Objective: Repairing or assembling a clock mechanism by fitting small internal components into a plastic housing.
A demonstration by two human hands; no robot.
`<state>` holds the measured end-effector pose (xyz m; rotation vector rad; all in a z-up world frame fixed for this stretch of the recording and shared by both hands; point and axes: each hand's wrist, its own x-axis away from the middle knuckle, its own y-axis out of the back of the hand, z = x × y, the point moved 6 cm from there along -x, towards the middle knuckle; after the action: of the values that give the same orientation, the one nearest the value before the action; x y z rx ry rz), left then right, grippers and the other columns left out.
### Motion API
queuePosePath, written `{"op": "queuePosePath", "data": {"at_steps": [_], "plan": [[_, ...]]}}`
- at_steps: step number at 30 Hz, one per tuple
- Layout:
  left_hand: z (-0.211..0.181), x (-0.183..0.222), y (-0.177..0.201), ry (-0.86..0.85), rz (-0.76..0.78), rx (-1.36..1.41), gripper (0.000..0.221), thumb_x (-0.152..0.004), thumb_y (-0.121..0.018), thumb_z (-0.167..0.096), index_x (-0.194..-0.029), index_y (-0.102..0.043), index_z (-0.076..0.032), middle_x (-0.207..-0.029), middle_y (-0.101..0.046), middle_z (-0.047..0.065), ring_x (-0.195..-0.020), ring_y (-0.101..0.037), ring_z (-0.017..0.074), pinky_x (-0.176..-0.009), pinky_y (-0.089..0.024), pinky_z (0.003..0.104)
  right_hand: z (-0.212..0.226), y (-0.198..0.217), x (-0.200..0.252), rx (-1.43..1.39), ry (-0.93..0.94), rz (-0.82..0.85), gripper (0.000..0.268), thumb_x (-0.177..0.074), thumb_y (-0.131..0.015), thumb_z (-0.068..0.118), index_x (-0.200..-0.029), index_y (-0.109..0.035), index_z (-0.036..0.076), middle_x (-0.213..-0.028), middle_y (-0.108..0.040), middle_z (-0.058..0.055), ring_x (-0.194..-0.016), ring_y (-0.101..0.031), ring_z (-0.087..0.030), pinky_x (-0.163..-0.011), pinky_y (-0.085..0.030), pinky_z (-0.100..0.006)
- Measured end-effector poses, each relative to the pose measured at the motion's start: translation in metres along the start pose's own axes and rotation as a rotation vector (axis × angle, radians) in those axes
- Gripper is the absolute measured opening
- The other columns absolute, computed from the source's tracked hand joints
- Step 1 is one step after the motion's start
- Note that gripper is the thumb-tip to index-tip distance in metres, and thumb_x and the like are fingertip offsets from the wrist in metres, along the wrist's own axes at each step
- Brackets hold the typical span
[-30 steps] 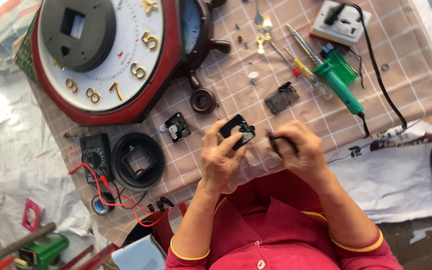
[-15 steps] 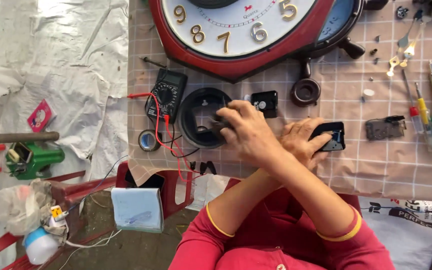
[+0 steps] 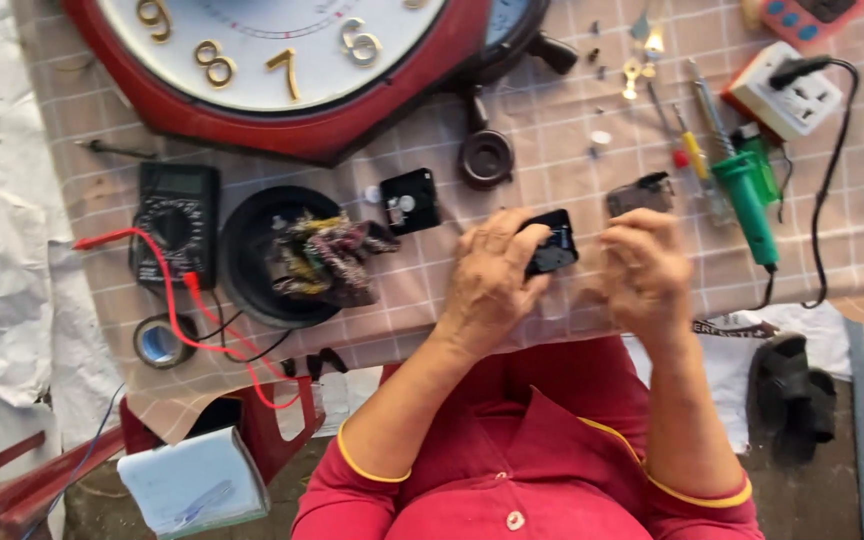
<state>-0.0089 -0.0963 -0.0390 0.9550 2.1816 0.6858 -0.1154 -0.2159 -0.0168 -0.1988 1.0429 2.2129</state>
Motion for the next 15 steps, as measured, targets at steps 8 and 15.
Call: {"op": "queuePosePath", "data": {"at_steps": [8, 15], "plan": [[-0.006, -0.003, 0.005, -0.034, -0.073, -0.091, 0.035, -0.074, -0.063, -0.034, -0.104, -0.054, -0.018, -0.114, -0.051, 0.007, -0.108, -0.05, 0.0225, -0.088, -0.034, 0.032, 0.009, -0.022, 0.002, 0.139, 0.116, 0.13, 0.014, -0.08, -0.06, 0.023, -0.092, -0.06, 0.018, -0.112, -0.045, -0.007, -0.112, -0.042, -0.03, -0.091, -0.029, -0.037], [-0.009, -0.007, 0.004, -0.06, -0.026, -0.073, 0.041, -0.073, -0.062, -0.039, -0.107, -0.054, -0.017, -0.116, -0.051, 0.008, -0.11, -0.049, 0.025, -0.089, -0.033, 0.035, 0.005, -0.023, 0.002, 0.164, 0.105, 0.154, 0.018, -0.075, -0.064, 0.024, -0.091, -0.06, 0.018, -0.113, -0.047, -0.007, -0.112, -0.043, -0.03, -0.089, -0.03, -0.035]]}}
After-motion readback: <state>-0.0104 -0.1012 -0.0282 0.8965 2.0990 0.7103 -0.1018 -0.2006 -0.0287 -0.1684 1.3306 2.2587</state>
